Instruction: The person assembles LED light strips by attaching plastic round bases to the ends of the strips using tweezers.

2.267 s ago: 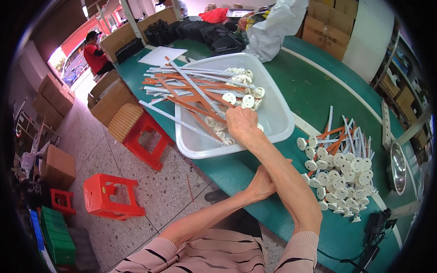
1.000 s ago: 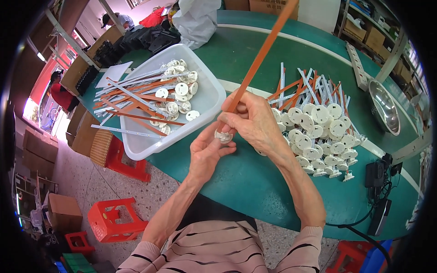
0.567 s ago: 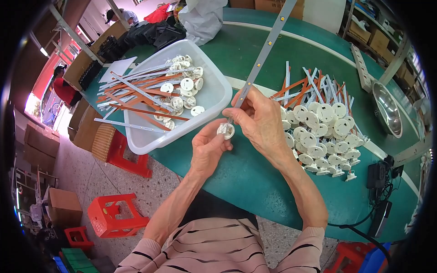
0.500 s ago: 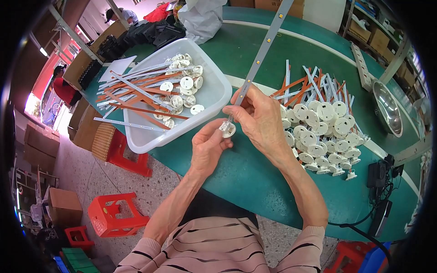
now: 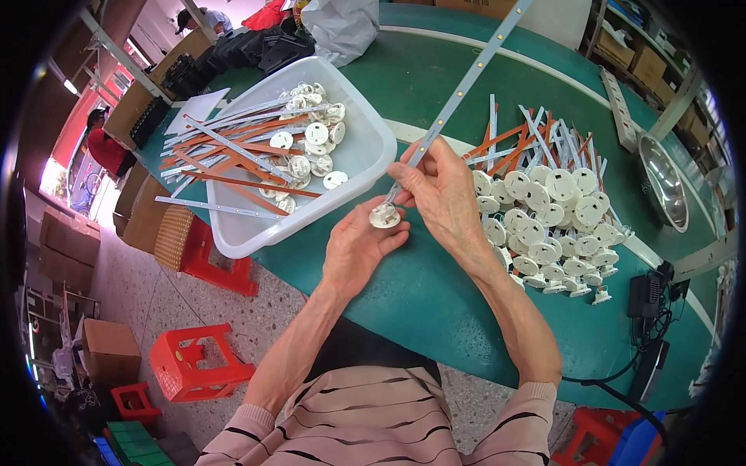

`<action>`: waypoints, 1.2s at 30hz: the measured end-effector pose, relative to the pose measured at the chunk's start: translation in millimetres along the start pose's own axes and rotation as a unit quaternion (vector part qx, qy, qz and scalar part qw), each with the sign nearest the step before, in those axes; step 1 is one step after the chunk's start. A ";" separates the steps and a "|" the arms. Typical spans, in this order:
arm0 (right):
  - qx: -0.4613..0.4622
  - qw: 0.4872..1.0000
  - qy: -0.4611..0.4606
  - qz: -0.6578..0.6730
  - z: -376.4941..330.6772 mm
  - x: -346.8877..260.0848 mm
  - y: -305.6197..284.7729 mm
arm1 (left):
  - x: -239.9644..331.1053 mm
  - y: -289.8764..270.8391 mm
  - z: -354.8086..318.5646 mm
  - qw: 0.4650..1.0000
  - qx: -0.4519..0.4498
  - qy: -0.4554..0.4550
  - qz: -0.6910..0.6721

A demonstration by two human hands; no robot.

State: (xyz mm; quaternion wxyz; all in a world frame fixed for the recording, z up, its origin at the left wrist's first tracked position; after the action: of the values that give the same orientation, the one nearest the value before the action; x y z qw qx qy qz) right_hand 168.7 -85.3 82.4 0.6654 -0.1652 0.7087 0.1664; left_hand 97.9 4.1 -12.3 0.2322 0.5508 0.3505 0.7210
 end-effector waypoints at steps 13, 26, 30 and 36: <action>0.007 0.999 0.036 0.000 1.9 15.5 5.6 | 9.0 -14.1 2.6 0.995 0.035 0.061 0.074; -0.021 0.999 0.043 0.025 3.4 27.5 15.3 | 6.8 -11.2 2.8 0.997 0.038 0.046 0.043; -0.029 0.998 0.044 0.018 0.9 26.7 19.2 | 8.7 -12.8 1.9 0.992 0.038 0.060 0.100; -0.015 0.999 0.034 0.010 -0.3 26.5 18.2 | 11.2 -15.3 1.9 0.984 0.043 0.051 0.168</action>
State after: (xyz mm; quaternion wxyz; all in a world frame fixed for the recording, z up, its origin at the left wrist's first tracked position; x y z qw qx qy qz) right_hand 158.5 -69.7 56.3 0.6363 -0.1733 0.7303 0.1782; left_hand 95.7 22.5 -16.6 0.0657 0.5735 0.2949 0.7615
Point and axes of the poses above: each hand's wrist, its own z-axis towards the middle knuckle, its own y-axis out of the palm, x = y × z, the point moved 10 cm from there along z, towards the middle knuckle, and after that the axes turned 15 degrees about y, right-handed, at the moved point
